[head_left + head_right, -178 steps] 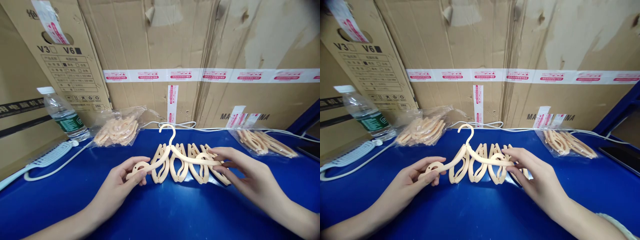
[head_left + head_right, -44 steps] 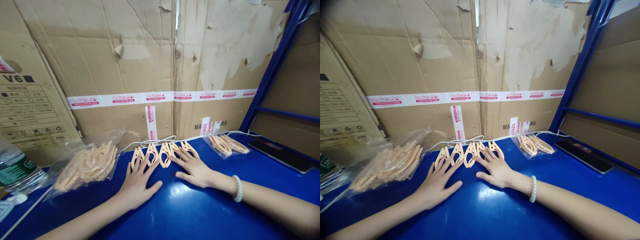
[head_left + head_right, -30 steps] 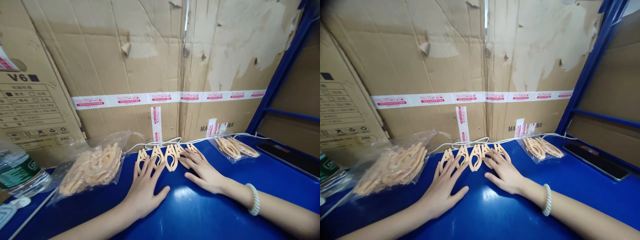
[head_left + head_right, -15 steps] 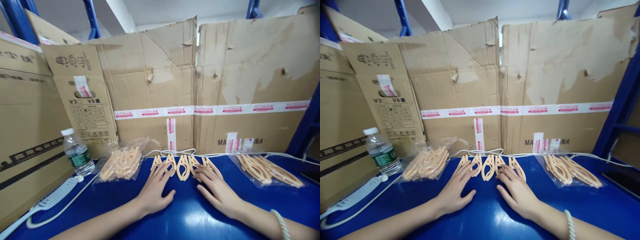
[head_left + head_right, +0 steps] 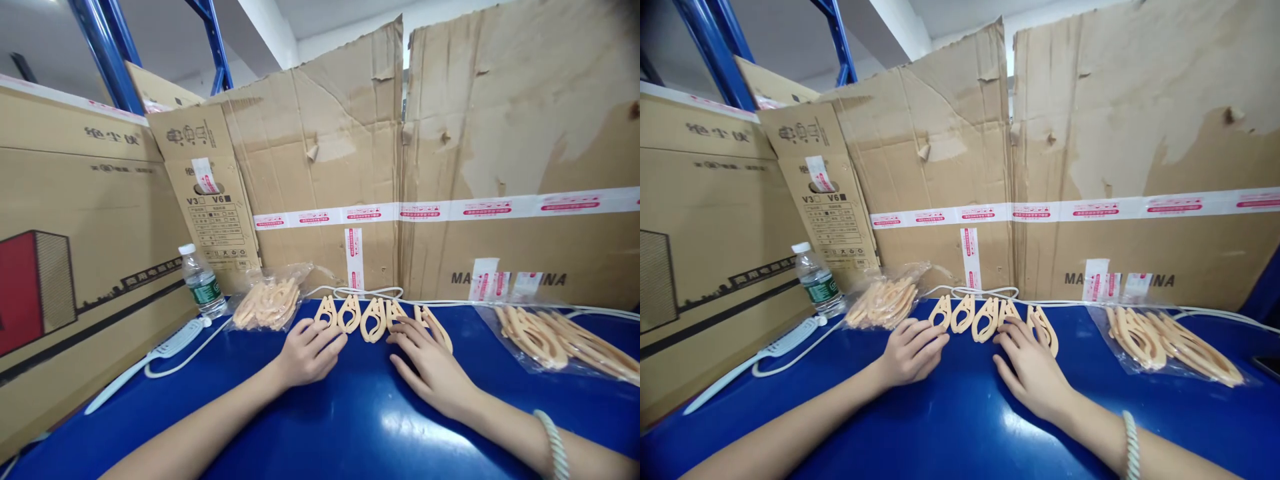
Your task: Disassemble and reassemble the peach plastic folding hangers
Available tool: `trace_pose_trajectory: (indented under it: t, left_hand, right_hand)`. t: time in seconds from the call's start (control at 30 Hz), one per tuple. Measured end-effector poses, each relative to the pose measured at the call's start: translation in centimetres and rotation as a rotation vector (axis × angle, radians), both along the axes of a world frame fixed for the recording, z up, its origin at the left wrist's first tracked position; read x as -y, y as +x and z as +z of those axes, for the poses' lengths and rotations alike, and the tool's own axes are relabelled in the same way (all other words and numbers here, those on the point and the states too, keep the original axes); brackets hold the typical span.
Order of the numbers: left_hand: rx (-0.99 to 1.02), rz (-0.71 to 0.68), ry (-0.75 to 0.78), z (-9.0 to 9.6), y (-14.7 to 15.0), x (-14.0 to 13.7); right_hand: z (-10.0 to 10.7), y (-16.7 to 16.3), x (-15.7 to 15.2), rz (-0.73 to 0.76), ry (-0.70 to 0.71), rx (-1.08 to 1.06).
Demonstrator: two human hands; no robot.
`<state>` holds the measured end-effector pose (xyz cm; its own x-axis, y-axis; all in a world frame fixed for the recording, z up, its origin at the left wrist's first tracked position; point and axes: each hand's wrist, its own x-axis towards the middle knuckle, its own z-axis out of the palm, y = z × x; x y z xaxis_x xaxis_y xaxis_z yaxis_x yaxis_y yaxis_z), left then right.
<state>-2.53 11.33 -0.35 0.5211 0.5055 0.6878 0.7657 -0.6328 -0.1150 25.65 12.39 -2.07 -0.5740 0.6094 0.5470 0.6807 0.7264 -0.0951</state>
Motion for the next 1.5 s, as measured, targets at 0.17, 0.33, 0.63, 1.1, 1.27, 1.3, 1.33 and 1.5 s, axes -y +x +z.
trace_pose_trajectory:
  t: [0.17,0.33,0.63,1.1,1.27,1.3,1.33,1.5]
  left_hand:
    - [0.173,0.408,0.181,4.4,-3.0,-0.5]
    - [0.124,0.550,0.142,6.2,-5.0,-2.0]
    - [0.042,0.423,0.091,7.4,-5.5,-2.3]
    - [-0.110,-0.429,-0.296,-0.7,0.9,5.7]
    - [-0.157,-0.388,-0.347,-0.4,1.6,7.0]
    - [-0.136,-0.408,-0.342,-0.3,1.7,7.1]
    - [-0.096,-0.434,-0.334,-0.3,1.8,7.2]
    - [0.342,-0.400,-0.313,-0.2,1.7,6.8]
  right_hand:
    - [0.1,-0.1,0.2,-0.011,0.054,-0.033]
    - [0.1,-0.1,0.2,-0.029,0.064,-0.055]
    - [0.6,0.0,0.3,0.007,0.042,-0.218]
    - [3.3,2.1,1.0,-0.154,-0.095,-0.595]
    - [5.1,-1.0,5.5,0.079,-0.194,-0.166]
    - [5.2,-1.5,6.2,0.091,-0.186,-0.070]
    - [5.1,-1.8,6.7,0.097,-0.171,0.023]
    - [4.2,-2.0,7.0,0.066,-0.058,0.267]
